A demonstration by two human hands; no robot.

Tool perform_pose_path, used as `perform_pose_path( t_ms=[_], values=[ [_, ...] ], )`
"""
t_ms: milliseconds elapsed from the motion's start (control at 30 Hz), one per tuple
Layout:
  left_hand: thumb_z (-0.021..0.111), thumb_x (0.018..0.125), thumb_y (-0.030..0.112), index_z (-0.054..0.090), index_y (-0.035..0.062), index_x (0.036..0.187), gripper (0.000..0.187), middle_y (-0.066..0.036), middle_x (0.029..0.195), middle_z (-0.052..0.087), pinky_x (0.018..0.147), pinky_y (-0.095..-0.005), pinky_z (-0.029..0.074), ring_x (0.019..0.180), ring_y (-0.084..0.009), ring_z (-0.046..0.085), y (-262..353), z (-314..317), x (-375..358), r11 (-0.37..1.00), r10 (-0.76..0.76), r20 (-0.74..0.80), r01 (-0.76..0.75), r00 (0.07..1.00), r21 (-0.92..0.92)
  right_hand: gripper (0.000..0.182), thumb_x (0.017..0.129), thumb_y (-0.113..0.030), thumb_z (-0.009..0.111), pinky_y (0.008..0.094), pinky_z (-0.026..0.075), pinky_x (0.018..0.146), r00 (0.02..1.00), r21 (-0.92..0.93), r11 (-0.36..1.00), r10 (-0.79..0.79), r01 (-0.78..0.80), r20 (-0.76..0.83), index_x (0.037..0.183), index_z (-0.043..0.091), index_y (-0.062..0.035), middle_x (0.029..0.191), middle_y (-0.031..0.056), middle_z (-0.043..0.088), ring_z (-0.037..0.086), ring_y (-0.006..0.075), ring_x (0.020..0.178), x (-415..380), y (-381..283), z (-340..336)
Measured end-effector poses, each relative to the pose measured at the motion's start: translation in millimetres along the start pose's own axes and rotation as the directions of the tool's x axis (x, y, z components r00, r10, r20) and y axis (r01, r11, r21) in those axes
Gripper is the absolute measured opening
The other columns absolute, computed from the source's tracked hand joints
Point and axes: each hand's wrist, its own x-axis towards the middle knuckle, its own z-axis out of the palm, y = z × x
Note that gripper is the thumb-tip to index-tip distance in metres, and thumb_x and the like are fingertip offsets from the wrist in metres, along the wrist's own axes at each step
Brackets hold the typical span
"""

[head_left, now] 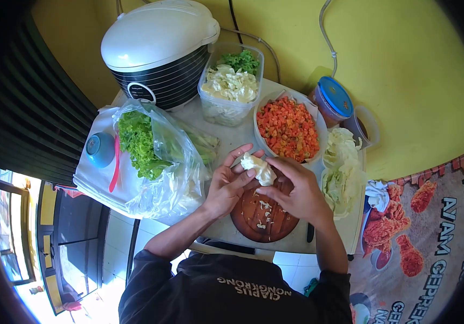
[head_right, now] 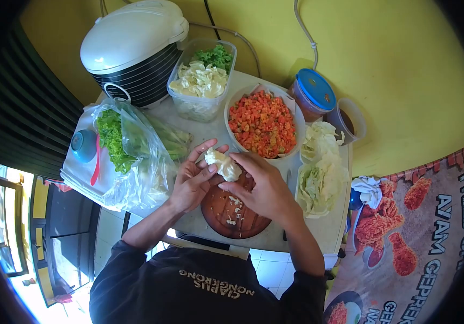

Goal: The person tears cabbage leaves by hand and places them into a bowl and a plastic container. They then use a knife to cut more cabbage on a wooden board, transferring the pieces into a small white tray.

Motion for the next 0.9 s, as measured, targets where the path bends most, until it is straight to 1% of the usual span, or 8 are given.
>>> perform_pose_path(
  t_ms=[67,167,233,433,600,667,733,900],
  values=[
    [0.053,0.100,0.000,0.030,0.0047,0.150,0.055,-0.014,0.148,0.046,0.108,-0.0392,0.046,0.129,-0.0222,0.053,-4,4,-4,0.999,-0.025,0.108,0.022,0.994,0.027,0.045,0.088,-0.011,0.074,0.0338,0.056,0.081,0.997,-0.095,0.995,-0.025,0.017,-0.079,0.129,0.059,-0.0006,0.109,0.0163,0.068,0.070,0.0220,0.093,-26,-5,10],
    [0.054,0.100,0.004,0.033,0.0044,0.149,0.053,-0.016,0.150,0.044,0.107,-0.0424,0.047,0.129,-0.0247,0.054,-12,7,-11,0.978,-0.016,0.189,-0.024,0.982,0.206,0.048,0.091,-0.009,0.070,0.0320,0.058,0.081,0.971,0.087,0.985,0.160,-0.147,-0.179,0.135,0.054,0.0010,0.116,0.0181,0.066,0.070,0.0196,0.098,-52,-5,16],
    [0.055,0.099,0.000,0.039,0.0028,0.146,0.050,-0.015,0.147,0.047,0.108,-0.0401,0.046,0.130,-0.0221,0.052,-12,9,-12,0.961,-0.018,0.220,-0.043,0.975,0.272,0.043,0.095,-0.008,0.066,0.0299,0.058,0.080,0.936,0.501,0.853,0.284,-0.147,-0.209,0.134,0.053,0.0042,0.120,0.0188,0.065,0.069,0.0178,0.100,-66,2,23],
    [0.067,0.092,-0.004,0.055,-0.0017,0.134,0.044,-0.011,0.133,0.058,0.106,-0.0360,0.046,0.125,-0.0182,0.054,-26,-1,-13,0.911,0.024,0.207,-0.106,0.978,0.399,0.046,0.093,-0.010,0.069,0.0322,0.057,0.082,0.907,0.621,0.744,0.403,-0.246,-0.122,0.135,0.054,0.0040,0.121,0.0191,0.066,0.068,0.0163,0.101,-76,-12,20],
    [0.071,0.089,-0.002,0.058,-0.0035,0.131,0.044,-0.011,0.128,0.062,0.101,-0.0323,0.051,0.117,-0.0160,0.058,-23,15,-20,0.900,0.051,0.147,-0.109,0.988,0.423,0.051,0.089,-0.012,0.075,0.0318,0.057,0.082,0.953,0.202,0.954,0.255,-0.221,-0.163,0.135,0.056,0.0009,0.114,0.0179,0.070,0.069,0.0157,0.098,-79,-11,22],
    [0.069,0.091,-0.002,0.055,-0.0029,0.136,0.048,-0.012,0.127,0.063,0.098,-0.0299,0.052,0.113,-0.0137,0.060,-23,22,-22,0.782,0.010,0.066,-0.049,0.998,0.621,0.051,0.088,-0.012,0.076,0.0309,0.057,0.081,0.953,0.119,0.972,0.224,-0.203,-0.204,0.134,0.057,0.0001,0.113,0.0177,0.070,0.070,0.0153,0.096,-80,-11,23],
    [0.068,0.092,-0.001,0.052,-0.0023,0.139,0.050,-0.011,0.125,0.064,0.096,-0.0287,0.053,0.111,-0.0127,0.060,-21,15,-23,0.791,-0.018,0.110,-0.053,0.994,0.610,0.045,0.089,-0.008,0.075,0.0282,0.058,0.079,0.919,0.478,0.837,0.371,-0.266,-0.138,0.129,0.059,0.0033,0.114,0.0179,0.070,0.070,0.0155,0.093,-82,-7,25],
    [0.065,0.095,0.002,0.046,-0.0013,0.144,0.053,-0.009,0.122,0.067,0.093,-0.0268,0.052,0.109,-0.0115,0.062,-18,12,-20,0.818,-0.077,0.196,-0.050,0.978,0.573,0.037,0.091,-0.002,0.070,0.0262,0.058,0.080,0.905,0.665,0.712,0.407,-0.228,-0.126,0.125,0.059,0.0071,0.111,0.0163,0.070,0.070,0.0144,0.091,-85,4,26]
  ],
)
